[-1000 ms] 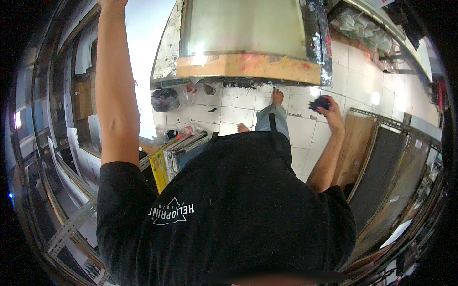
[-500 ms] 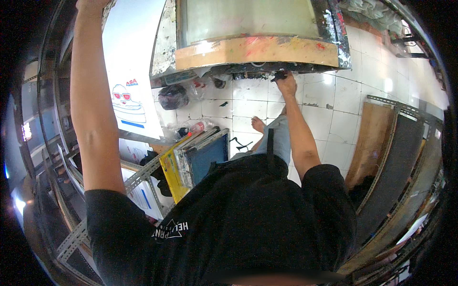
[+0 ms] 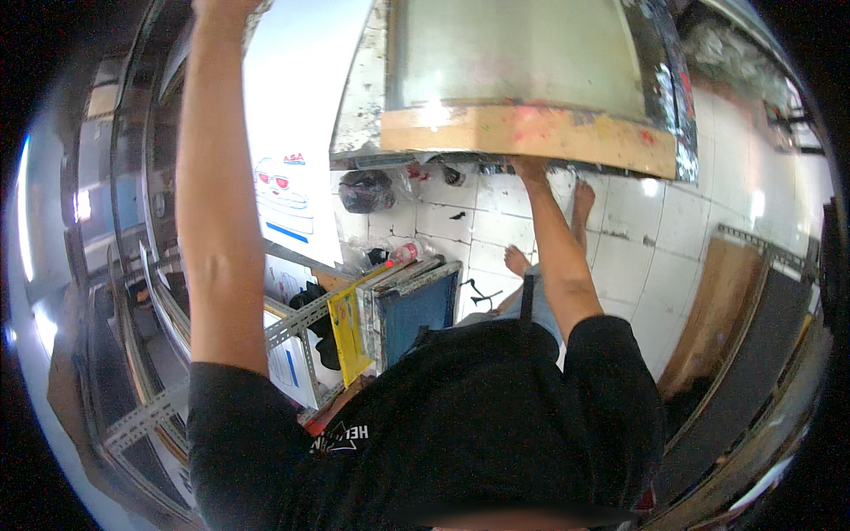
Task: The person performs screen printing on white paper sheets. They align a sheet under a screen, pull a squeegee across to apply red ink, and then peel the printed sheet off. The process is repeated for multiple sheets.
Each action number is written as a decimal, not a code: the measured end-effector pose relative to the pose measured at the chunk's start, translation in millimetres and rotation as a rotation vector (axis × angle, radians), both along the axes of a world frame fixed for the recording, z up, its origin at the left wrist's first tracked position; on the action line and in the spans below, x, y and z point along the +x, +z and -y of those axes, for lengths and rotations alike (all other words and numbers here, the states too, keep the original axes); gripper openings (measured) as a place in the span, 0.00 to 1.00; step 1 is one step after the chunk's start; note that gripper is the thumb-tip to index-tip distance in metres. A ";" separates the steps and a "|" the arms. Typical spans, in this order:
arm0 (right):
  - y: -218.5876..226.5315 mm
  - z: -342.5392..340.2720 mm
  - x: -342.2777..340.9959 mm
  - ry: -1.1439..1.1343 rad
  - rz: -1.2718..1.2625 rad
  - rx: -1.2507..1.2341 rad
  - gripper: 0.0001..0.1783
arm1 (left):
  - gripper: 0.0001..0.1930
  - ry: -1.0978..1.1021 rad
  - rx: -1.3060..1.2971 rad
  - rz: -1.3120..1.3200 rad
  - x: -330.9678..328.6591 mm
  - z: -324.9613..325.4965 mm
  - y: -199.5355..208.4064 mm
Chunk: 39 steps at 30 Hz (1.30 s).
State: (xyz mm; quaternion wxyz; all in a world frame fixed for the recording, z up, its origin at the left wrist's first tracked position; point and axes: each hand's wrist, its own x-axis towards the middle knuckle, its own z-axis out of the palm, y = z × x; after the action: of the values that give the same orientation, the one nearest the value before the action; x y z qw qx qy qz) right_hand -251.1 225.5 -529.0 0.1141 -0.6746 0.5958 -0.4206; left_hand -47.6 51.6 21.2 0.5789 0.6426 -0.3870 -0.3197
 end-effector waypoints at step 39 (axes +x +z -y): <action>532.3 194.3 -172.0 -0.096 -0.591 -0.620 0.32 | 0.25 0.457 -0.107 -0.153 -9.0 -65.5 -141.9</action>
State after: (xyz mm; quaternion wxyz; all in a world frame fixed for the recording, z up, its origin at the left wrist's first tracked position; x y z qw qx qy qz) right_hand -423.1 31.2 3.3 -0.2893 -0.7399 0.4791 -0.3732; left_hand -56.7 117.1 -120.8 0.6969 0.6559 -0.2028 -0.2075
